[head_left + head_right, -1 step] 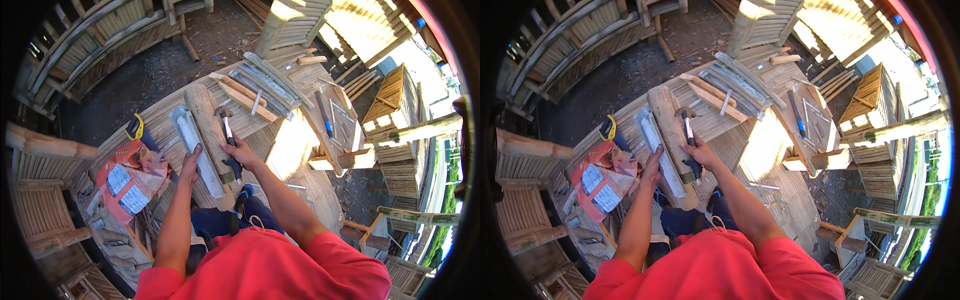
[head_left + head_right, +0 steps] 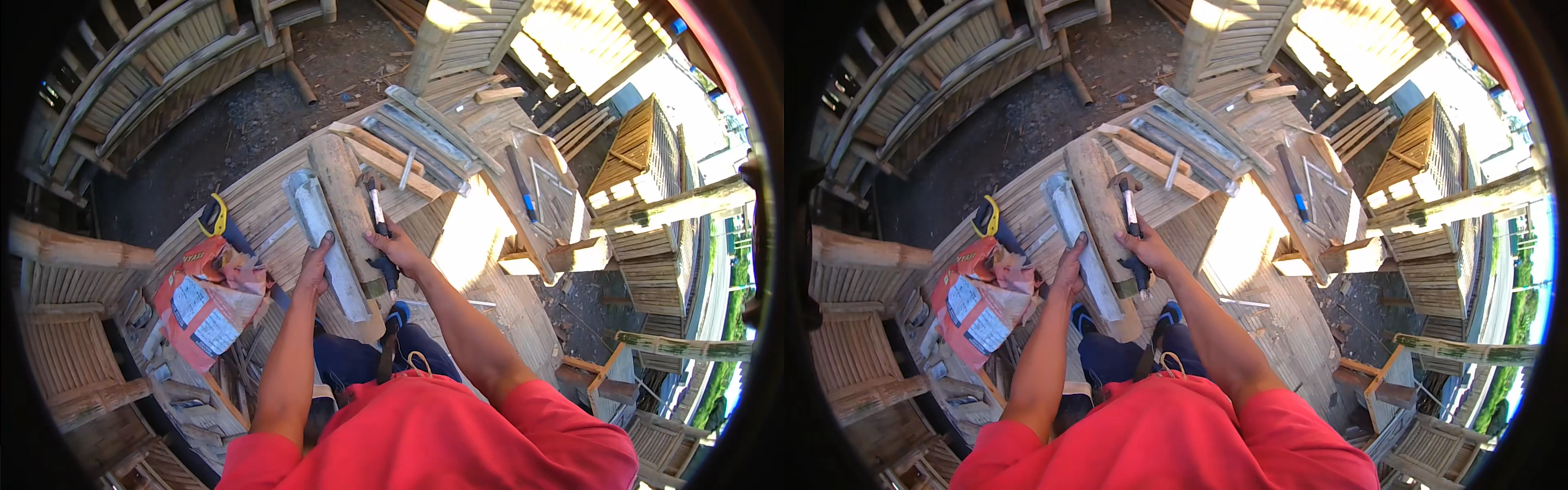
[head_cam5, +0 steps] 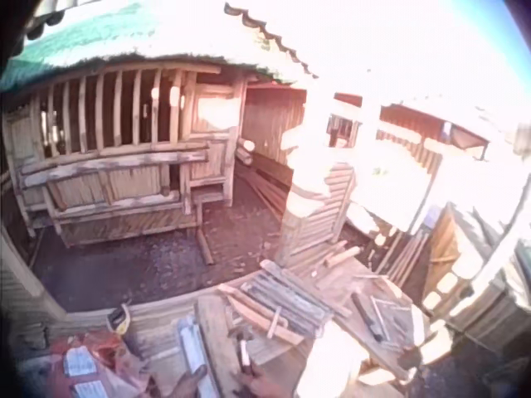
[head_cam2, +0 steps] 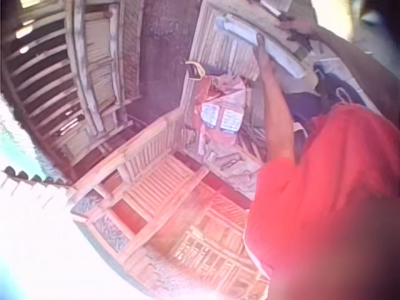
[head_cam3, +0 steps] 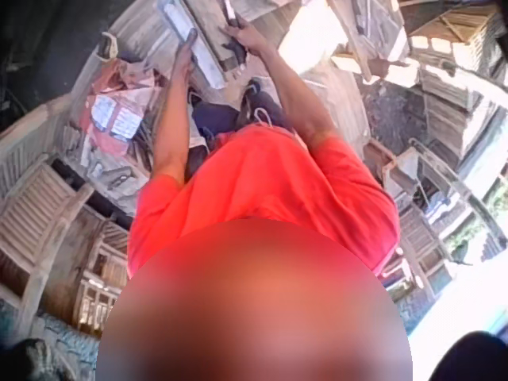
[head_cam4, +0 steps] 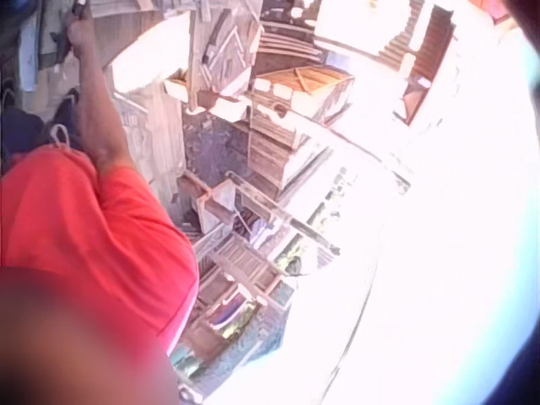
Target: The person uses a hammer to drive nails into bamboo poles, securing them to a bamboo framework. They repeatedly pick up nails, position bamboo pieces, and hammer them into place on an elevated work platform.
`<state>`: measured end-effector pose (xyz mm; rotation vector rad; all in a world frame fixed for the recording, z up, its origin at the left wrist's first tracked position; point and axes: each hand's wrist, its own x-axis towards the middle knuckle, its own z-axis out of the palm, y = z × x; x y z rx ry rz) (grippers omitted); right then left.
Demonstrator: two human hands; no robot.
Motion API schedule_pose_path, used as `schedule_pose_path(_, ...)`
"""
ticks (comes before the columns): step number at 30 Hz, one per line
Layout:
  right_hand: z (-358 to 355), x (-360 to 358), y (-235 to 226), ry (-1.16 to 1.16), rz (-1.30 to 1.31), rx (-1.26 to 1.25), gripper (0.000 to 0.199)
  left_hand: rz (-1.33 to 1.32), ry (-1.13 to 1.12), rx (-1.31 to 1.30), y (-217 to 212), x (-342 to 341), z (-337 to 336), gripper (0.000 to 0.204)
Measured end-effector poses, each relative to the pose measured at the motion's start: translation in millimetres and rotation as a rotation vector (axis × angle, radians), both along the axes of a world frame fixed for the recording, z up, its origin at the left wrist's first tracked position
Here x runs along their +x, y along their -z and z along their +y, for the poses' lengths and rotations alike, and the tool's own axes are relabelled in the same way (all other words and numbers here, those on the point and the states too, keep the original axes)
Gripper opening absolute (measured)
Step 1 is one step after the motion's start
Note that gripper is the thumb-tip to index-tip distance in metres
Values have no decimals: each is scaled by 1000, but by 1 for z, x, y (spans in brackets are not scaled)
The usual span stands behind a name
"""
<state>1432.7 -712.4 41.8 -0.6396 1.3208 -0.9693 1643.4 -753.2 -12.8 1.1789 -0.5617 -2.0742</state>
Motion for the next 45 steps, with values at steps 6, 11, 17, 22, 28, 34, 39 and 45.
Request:
schedule_pose_path(6,41,-186,-15,255,-142,31,75,4,319,52,-30,-206,-25,72)
schedule_pose_path(11,9,-279,37,488,-213,-6,72,-42,587,-1,-12,-332,-100,75)
schedule_pose_path(17,-102,-370,120,675,-276,13,51,-266,733,-66,51,-463,-240,79)
schedule_pose_path(22,-178,-415,195,770,-385,23,55,-259,826,-89,133,-520,-328,95)
schedule_pose_path(28,-229,-460,253,572,-39,325,49,-971,699,-868,191,-538,-327,124)
schedule_pose_path(34,-224,-487,239,521,53,368,53,-1305,985,-896,155,-543,-303,114)
schedule_pose_path(39,-225,-509,207,399,216,456,39,-1308,1088,-530,133,-559,-341,69)
schedule_pose_path(45,-230,-518,103,426,169,144,32,-207,484,-153,46,-552,-377,28)
